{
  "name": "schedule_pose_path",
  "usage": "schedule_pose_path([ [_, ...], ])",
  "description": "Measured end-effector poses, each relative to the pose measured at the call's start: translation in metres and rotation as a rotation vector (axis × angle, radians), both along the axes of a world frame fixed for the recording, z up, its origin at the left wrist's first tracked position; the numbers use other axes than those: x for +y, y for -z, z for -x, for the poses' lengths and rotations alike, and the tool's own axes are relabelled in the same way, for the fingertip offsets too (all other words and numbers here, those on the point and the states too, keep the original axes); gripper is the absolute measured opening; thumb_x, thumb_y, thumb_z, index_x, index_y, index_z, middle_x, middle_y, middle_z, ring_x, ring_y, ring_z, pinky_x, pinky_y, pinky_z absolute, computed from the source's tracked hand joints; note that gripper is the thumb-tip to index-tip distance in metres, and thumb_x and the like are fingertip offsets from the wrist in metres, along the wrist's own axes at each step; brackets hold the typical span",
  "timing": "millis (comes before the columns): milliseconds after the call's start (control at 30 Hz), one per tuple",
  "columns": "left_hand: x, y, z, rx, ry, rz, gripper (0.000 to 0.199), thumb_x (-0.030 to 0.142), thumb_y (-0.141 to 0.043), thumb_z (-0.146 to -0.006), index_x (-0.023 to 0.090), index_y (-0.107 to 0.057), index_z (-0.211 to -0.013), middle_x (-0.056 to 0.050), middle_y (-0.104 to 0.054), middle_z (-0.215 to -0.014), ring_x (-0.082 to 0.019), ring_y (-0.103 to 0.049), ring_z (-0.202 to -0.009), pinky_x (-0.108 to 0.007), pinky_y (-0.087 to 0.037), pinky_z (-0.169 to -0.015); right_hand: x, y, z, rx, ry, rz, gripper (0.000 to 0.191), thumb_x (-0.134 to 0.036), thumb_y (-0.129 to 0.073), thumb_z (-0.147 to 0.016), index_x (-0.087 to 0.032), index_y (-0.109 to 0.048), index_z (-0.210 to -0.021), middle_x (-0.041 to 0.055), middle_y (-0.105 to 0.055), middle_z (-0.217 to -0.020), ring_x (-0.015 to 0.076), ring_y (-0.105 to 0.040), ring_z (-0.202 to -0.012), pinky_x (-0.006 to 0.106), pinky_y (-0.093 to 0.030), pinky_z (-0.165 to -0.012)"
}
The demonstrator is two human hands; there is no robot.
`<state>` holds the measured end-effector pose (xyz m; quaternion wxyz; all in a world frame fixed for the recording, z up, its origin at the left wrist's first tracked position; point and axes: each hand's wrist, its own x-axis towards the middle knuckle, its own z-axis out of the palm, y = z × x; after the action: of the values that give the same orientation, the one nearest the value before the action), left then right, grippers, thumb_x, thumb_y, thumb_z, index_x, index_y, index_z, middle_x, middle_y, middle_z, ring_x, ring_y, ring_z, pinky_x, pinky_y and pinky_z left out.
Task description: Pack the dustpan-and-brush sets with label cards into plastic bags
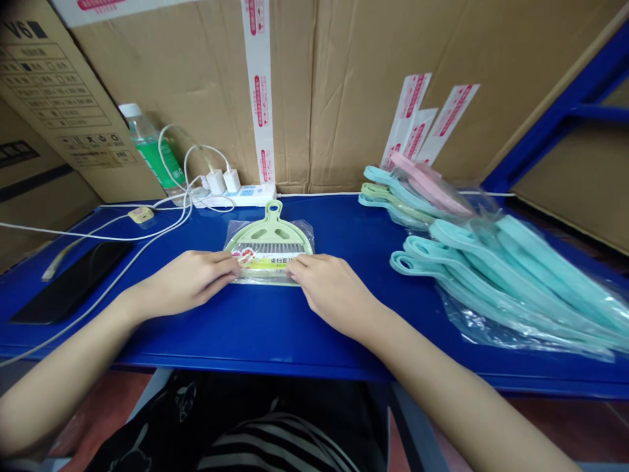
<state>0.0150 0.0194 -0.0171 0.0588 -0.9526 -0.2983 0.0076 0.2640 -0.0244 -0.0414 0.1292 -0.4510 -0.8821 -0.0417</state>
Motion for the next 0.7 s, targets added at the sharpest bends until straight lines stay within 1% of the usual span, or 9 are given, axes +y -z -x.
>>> schedule_pose_path([
  [200, -0.0008, 0.0004, -0.0017, 0.004, -0.054, -0.023, 0.027, 0.019, -0.036, -0.096, 0.016, -0.063, -0.098, -0.006, -0.067, -0.093, -0.017, -0.067, -0.076, -0.029, -0.053, -0.068, 0.0006, 0.0027, -0.0001, -0.004, 0.037, -0.037, 0.022, -0.011, -0.045, -0.093, -0.016, -0.066, -0.094, 0.0073, -0.072, -0.093, 0.0217, -0.067, -0.077, 0.031, -0.045, -0.064],
  [367, -0.0004, -0.0003, -0.0022, -0.022, -0.087, 0.014, 0.025, 0.019, -0.04, -0.096, 0.017, -0.065, -0.098, -0.005, -0.068, -0.092, -0.018, -0.067, -0.077, -0.029, -0.052, -0.067, 0.0022, 0.0045, 0.0014, -0.005, 0.067, -0.058, 0.02, -0.011, -0.045, -0.092, -0.017, -0.064, -0.095, 0.0068, -0.073, -0.091, 0.0208, -0.065, -0.071, 0.03, -0.042, -0.06],
  [567, 0.0012, -0.0002, -0.0031, -0.062, -0.119, 0.06, 0.023, 0.018, -0.041, -0.096, 0.018, -0.064, -0.094, -0.004, -0.069, -0.092, -0.019, -0.068, -0.081, -0.029, -0.053, -0.071, 0.0032, 0.0055, 0.0023, -0.004, 0.056, -0.062, 0.025, -0.005, -0.043, -0.089, -0.017, -0.063, -0.096, 0.0065, -0.071, -0.089, 0.0193, -0.06, -0.068, 0.029, -0.04, -0.062],
  [700, 0.0018, 0.0019, -0.0057, -0.037, -0.119, 0.023, 0.024, 0.019, -0.039, -0.096, 0.016, -0.063, -0.094, -0.005, -0.067, -0.089, -0.019, -0.067, -0.077, -0.03, -0.052, -0.069, 0.0034, 0.0073, 0.0029, -0.005, 0.04, -0.067, 0.026, -0.003, -0.042, -0.089, -0.018, -0.064, -0.095, 0.0068, -0.07, -0.09, 0.0186, -0.057, -0.067, 0.03, -0.041, -0.064],
])
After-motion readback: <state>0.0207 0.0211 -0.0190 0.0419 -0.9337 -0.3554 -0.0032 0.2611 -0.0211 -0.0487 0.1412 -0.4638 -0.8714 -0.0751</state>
